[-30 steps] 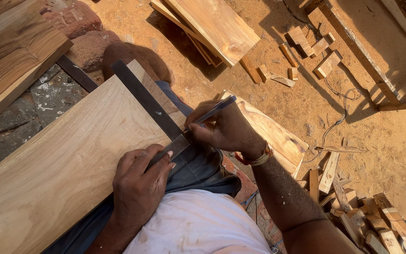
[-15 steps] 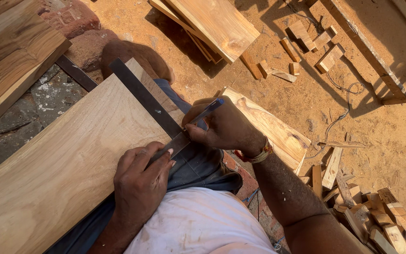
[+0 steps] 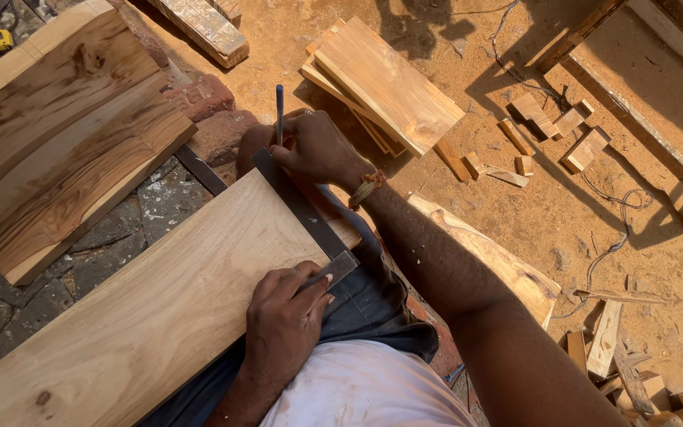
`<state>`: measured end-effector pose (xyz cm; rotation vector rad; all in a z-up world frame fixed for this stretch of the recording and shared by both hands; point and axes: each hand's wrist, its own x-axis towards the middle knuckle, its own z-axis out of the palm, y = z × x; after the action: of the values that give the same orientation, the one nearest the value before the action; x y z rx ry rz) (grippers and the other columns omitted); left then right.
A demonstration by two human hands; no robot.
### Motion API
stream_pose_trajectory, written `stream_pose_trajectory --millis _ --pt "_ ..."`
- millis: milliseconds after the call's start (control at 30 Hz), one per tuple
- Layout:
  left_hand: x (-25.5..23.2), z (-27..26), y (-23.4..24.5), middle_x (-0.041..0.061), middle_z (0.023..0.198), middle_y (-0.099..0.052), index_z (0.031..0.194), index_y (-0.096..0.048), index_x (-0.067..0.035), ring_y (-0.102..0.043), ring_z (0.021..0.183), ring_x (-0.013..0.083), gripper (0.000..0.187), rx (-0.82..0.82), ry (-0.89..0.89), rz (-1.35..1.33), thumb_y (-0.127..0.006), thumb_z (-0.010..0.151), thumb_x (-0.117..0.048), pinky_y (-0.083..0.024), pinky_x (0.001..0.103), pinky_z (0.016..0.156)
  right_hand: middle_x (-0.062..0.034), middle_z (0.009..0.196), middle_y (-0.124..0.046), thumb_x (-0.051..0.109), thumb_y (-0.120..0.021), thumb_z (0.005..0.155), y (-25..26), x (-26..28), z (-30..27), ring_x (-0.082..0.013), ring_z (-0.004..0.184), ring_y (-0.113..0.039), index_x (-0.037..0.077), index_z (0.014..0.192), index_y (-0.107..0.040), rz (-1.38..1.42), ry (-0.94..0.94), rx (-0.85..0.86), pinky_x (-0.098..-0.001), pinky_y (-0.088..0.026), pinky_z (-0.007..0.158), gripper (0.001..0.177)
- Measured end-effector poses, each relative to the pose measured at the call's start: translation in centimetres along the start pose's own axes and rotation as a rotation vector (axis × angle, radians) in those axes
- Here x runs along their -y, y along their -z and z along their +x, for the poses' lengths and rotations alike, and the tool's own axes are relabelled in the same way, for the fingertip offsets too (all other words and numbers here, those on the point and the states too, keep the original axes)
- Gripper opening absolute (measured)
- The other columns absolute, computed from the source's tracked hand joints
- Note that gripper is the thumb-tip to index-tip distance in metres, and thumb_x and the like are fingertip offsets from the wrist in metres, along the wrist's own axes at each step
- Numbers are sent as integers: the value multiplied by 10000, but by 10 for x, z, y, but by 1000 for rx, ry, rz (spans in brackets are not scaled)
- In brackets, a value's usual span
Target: The person uses a try square and a pencil to mark straight lines on several wooden planks. They position the square on each plank and draw lines along the edge, then move to the next plank to repeat the process.
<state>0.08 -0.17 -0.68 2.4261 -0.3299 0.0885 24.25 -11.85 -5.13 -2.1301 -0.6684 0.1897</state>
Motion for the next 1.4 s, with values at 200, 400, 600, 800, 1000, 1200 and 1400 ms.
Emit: stream_pose_trajectory --millis 200,400,600,800,1000,1200,1400 --pt "0 0 1 47 1139 -725 1037 -799 -69 -645 1005 243 342 -10 11 -53 -873 704 -89 -536 383 842 -100 884 -794 160 -740 882 -2 -3 3 -212 769 -766 66 926 -806 -52 117 -34 -355 -611 784 123" --pt "2 1 2 52 1134 -720 1037 -799 -70 -646 993 241 349 -47 -39 -46 -875 697 -92 -526 401 850 -91 1002 -783 169 -774 853 31 27 -77 -221 920 -752 70 956 -803 -24 16 46 -368 -606 828 146" --pt "5 -1 -4 77 1122 -708 1021 -792 -51 -638 1009 268 317 -75 -44 -94 -857 713 -88 -513 426 853 -72 986 -802 146 -812 775 63 64 -184 -213 922 -746 70 890 -809 -195 -159 209 -342 -601 784 137" --pt "3 -10 7 48 1069 -706 1018 -800 -74 -622 960 256 285 -79 7 -103 -836 736 -79 -503 423 847 -67 944 -813 130 -757 869 56 56 -176 -159 893 -793 58 996 -785 -50 -133 -69 -297 -618 775 149" --pt "26 -69 36 -11 1074 -733 965 -823 -121 -637 961 223 247 -176 189 -69 -824 723 -69 -515 375 843 -83 963 -809 159 -729 931 24 36 -129 -156 918 -806 51 1026 -773 28 -190 -120 -287 -650 797 151" --pt "42 -99 44 -13 1074 -749 917 -829 -125 -643 966 223 201 -221 200 -6 -822 719 -90 -515 376 844 -103 958 -801 172 -751 910 23 34 -125 -180 884 -797 33 1045 -778 11 -287 -91 -302 -650 733 195" --pt "44 -96 38 -12 1061 -756 907 -820 -118 -655 978 207 160 -227 135 -6 -814 751 -81 -506 387 862 -114 972 -801 177 -737 941 20 27 -123 -175 895 -793 17 1056 -777 45 -177 -165 -292 -642 767 200"
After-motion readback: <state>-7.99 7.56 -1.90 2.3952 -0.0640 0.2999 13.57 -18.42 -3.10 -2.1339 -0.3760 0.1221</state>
